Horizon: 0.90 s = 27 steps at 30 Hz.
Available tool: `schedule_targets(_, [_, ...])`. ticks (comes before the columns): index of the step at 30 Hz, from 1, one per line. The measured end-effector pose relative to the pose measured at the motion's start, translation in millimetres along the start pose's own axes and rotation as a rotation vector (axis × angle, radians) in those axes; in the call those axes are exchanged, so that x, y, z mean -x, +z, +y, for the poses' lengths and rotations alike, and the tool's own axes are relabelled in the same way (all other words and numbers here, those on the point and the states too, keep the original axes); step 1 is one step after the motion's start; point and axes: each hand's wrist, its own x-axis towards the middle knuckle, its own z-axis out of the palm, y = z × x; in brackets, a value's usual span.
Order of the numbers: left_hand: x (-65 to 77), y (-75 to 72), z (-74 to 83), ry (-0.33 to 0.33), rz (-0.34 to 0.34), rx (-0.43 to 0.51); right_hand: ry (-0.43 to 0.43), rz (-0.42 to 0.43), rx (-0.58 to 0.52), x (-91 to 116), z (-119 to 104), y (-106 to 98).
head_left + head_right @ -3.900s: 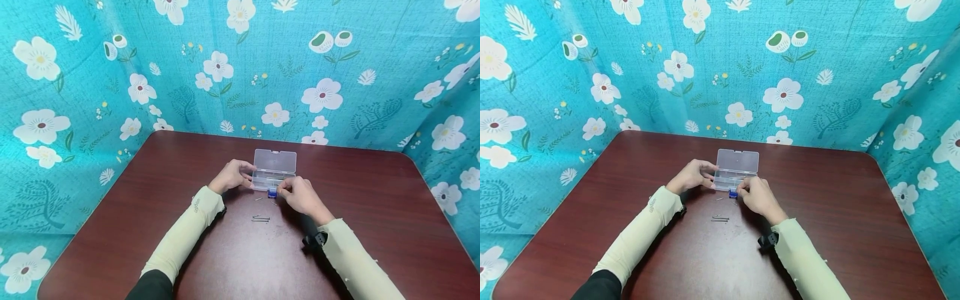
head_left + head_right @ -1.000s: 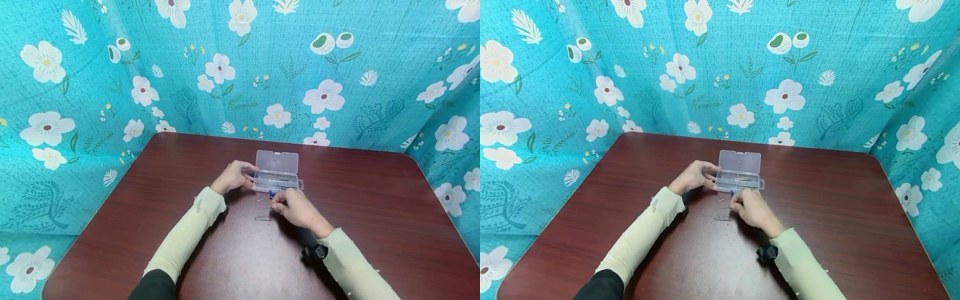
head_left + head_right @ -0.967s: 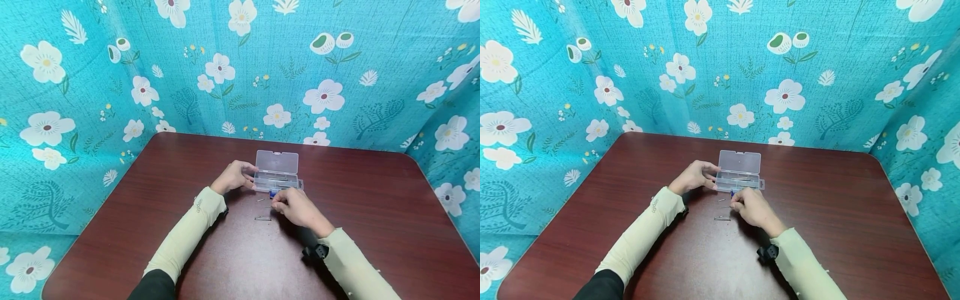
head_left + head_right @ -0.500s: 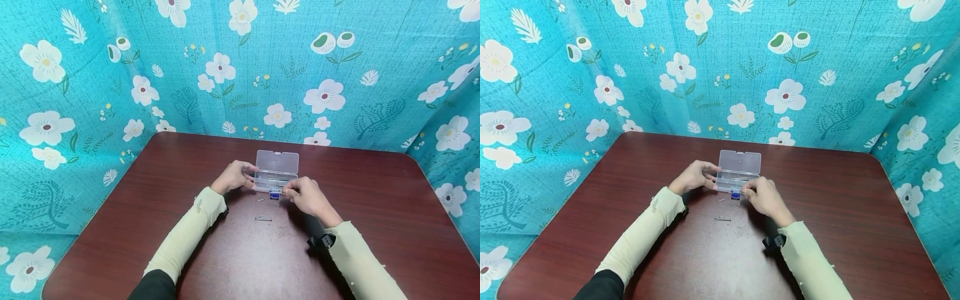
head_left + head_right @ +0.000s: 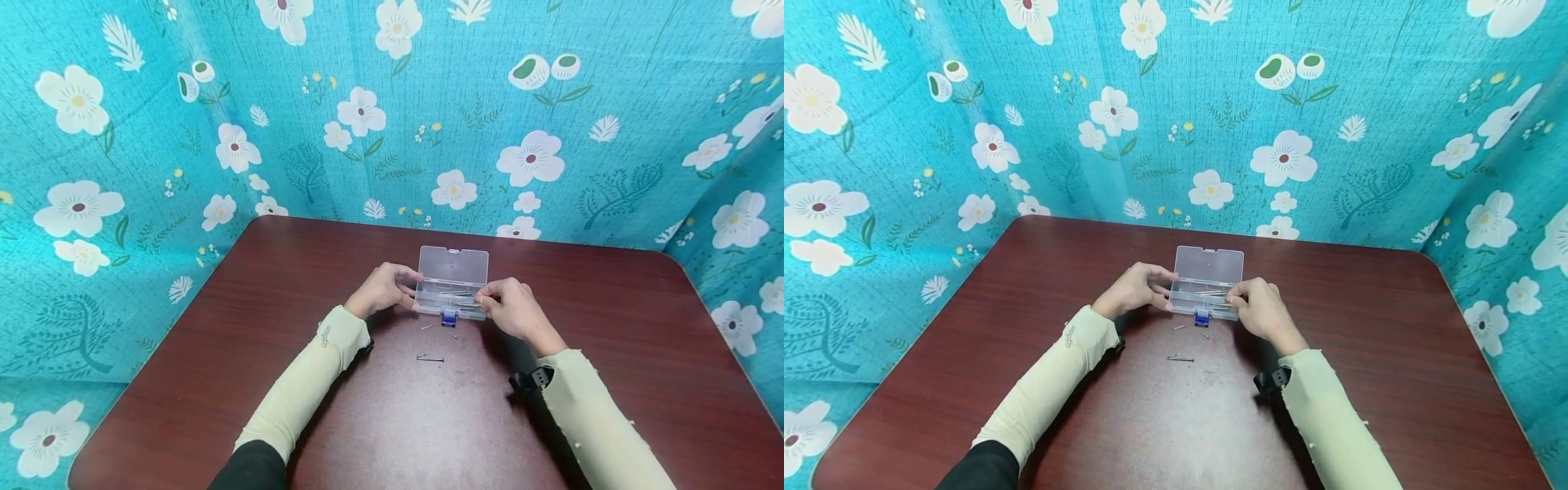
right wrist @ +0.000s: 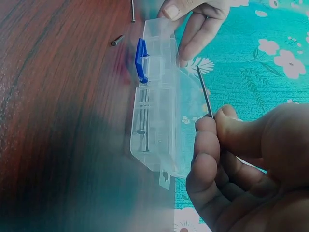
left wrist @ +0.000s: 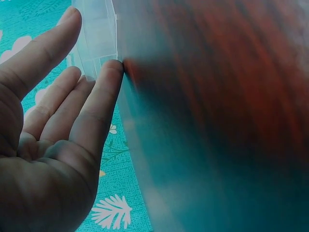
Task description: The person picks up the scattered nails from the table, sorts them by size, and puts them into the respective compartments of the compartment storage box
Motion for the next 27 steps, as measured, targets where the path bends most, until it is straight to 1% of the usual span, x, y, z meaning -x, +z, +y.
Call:
schedule_targets(7, [-0.1,-0.6,-2.1,0.010,0.003,-0.001,0.010,-0.002,0.010,-2,0,0])
schedule_targets(13, [1.1,-1.0,-1.0,0.013,0.002,-0.015,-0.001,0.010,0.047,-5,3,2])
schedule_targets(18, [1.4,-1.3,-1.6,0.009,0.003,-0.013,-0.017,0.020,0.118,-10,3,6])
schedule_targets(24, [1.0,-1.2,-1.0,0.010,0.011,-0.023,-0.025,-0.024,0.222,-14,-3,9])
schedule_targets(27, [0.8,-0.9,-0.7,0.010,0.011,-0.025,-0.012,-0.031,0.238,-15,-5,10])
